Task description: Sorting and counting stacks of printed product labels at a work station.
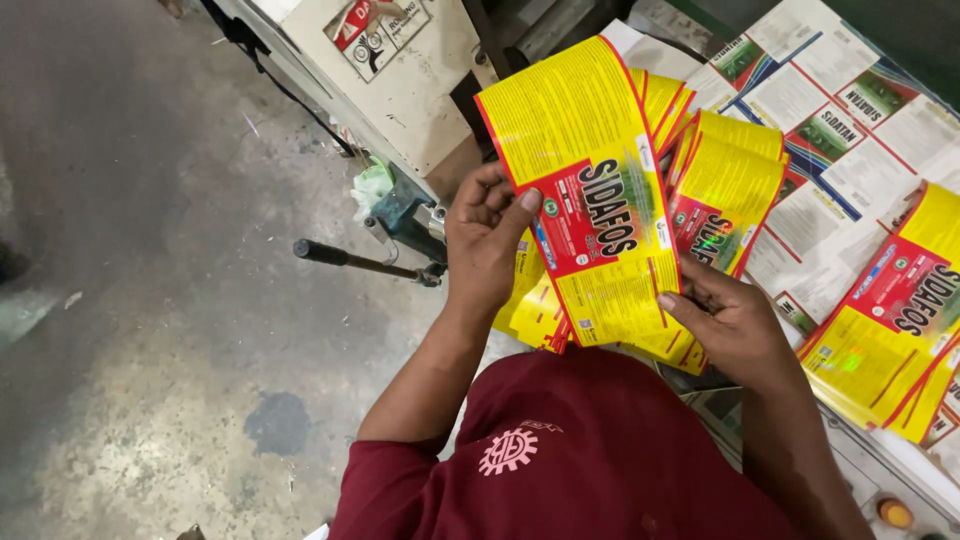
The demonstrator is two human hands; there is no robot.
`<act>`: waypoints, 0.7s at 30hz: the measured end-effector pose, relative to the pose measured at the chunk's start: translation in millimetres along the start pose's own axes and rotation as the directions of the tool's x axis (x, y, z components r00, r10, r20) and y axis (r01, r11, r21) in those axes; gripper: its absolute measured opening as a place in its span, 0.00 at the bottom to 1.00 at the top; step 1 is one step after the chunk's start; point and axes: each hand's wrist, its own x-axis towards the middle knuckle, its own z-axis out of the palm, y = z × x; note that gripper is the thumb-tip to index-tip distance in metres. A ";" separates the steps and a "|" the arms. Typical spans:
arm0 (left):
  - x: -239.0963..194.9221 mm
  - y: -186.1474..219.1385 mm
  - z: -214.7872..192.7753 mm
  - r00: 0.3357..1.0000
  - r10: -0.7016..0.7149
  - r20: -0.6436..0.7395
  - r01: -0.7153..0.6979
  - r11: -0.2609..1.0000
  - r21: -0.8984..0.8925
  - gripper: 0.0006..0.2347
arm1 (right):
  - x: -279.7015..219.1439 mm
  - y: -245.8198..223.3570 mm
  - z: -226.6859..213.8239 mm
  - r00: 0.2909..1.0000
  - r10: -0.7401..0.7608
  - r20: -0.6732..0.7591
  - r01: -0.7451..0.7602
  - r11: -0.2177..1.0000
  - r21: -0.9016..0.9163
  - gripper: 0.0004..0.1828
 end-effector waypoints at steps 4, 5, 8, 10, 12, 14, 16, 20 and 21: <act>3.2 5.3 -1.9 1.000 -0.004 -0.005 0.004 0.999 -0.043 0.12 | 0.9 -3.3 -1.9 0.999 0.021 0.026 -0.020 0.999 -0.041 0.30; 4.1 5.6 -3.0 1.000 0.000 -0.010 0.000 0.999 -0.043 0.12 | 1.3 -4.5 -1.4 0.999 0.020 0.032 -0.019 0.999 -0.043 0.30; 6.0 4.3 -5.5 1.000 0.008 -0.012 -0.009 1.000 -0.020 0.13 | 0.2 -5.3 -1.2 0.997 0.077 0.014 -0.077 0.996 -0.033 0.30; 6.4 2.8 -6.8 1.000 0.015 -0.016 -0.016 0.998 -0.064 0.13 | 0.5 -4.1 -2.9 0.999 0.032 0.005 -0.032 0.997 -0.065 0.28; 7.3 0.9 -9.1 0.999 0.027 -0.020 -0.028 0.998 -0.056 0.13 | 0.6 -11.6 -3.1 0.999 0.044 0.006 -0.043 0.995 -0.094 0.28; 7.8 0.7 -10.9 0.999 0.038 -0.027 -0.039 0.998 -0.046 0.13 | 0.4 -15.7 -3.5 0.998 0.057 0.009 -0.055 0.991 -0.122 0.28; 8.7 1.6 -11.3 0.999 0.034 -0.020 -0.036 0.995 -0.094 0.13 | 0.2 -17.0 -4.7 0.999 0.035 0.005 -0.034 0.978 -0.204 0.27; 9.3 12.1 -7.1 0.998 0.055 -0.010 -0.056 0.997 -0.061 0.12 | -1.0 -8.4 -9.9 0.999 0.045 -0.019 -0.049 0.957 -0.285 0.27; 9.6 14.4 -6.4 0.998 0.054 -0.010 -0.055 0.998 -0.044 0.12 | -0.8 -7.6 -10.4 0.998 0.056 -0.020 -0.059 0.970 -0.235 0.28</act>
